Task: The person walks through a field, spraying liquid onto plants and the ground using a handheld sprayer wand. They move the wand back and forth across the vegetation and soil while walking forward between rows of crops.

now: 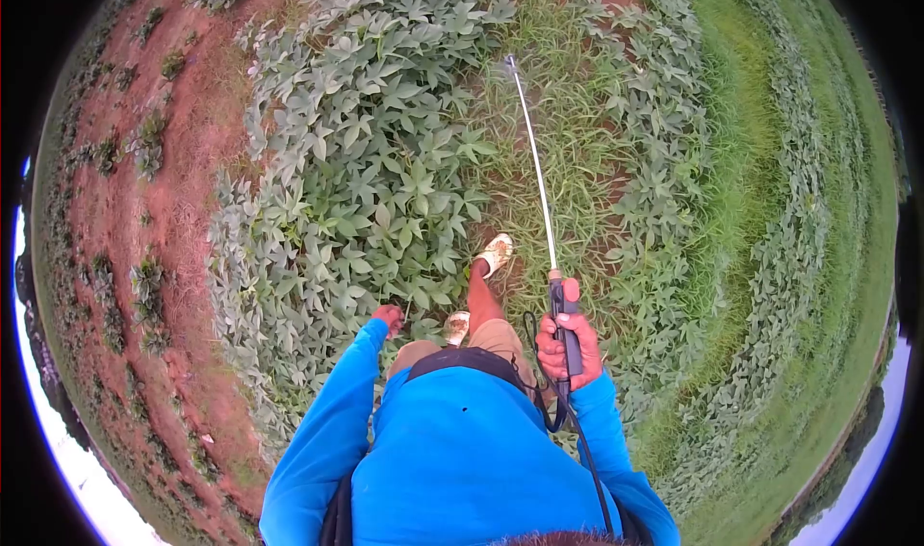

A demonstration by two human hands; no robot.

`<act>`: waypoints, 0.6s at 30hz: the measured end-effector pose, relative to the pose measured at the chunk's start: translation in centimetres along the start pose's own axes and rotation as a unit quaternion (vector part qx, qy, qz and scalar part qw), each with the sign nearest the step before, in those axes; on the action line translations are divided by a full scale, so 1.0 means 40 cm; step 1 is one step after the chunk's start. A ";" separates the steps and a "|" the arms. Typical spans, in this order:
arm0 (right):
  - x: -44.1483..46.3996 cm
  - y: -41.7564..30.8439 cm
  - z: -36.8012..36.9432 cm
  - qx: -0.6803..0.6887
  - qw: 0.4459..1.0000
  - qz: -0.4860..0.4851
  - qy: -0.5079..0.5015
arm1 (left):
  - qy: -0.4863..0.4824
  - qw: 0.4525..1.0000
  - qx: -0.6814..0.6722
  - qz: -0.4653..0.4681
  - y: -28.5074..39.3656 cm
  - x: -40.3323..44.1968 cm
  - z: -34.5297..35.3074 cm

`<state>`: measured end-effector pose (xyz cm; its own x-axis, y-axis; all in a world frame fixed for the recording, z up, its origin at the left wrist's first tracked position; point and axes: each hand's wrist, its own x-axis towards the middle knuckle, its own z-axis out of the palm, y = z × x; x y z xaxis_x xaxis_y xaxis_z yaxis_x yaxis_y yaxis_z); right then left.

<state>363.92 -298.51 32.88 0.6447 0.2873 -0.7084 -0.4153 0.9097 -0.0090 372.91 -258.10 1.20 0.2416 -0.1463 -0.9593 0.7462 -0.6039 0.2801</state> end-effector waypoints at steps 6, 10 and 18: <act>0.104 -0.177 0.028 0.073 0.984 0.116 -0.117 | 0.017 1.000 0.016 0.019 0.264 0.062 0.031; 0.168 -0.305 0.072 0.065 0.969 0.122 -0.207 | 0.015 0.995 0.036 0.089 0.463 0.090 0.085; 0.143 -0.418 0.119 -0.050 0.993 0.028 -0.103 | 0.007 0.981 0.055 0.188 0.763 0.032 0.151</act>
<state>377.61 -310.66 32.36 0.7326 0.4010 -0.5500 -0.5090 0.8592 -0.0515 392.27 -281.44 8.31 0.4968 -0.3644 -0.7877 0.5307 -0.5906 0.6079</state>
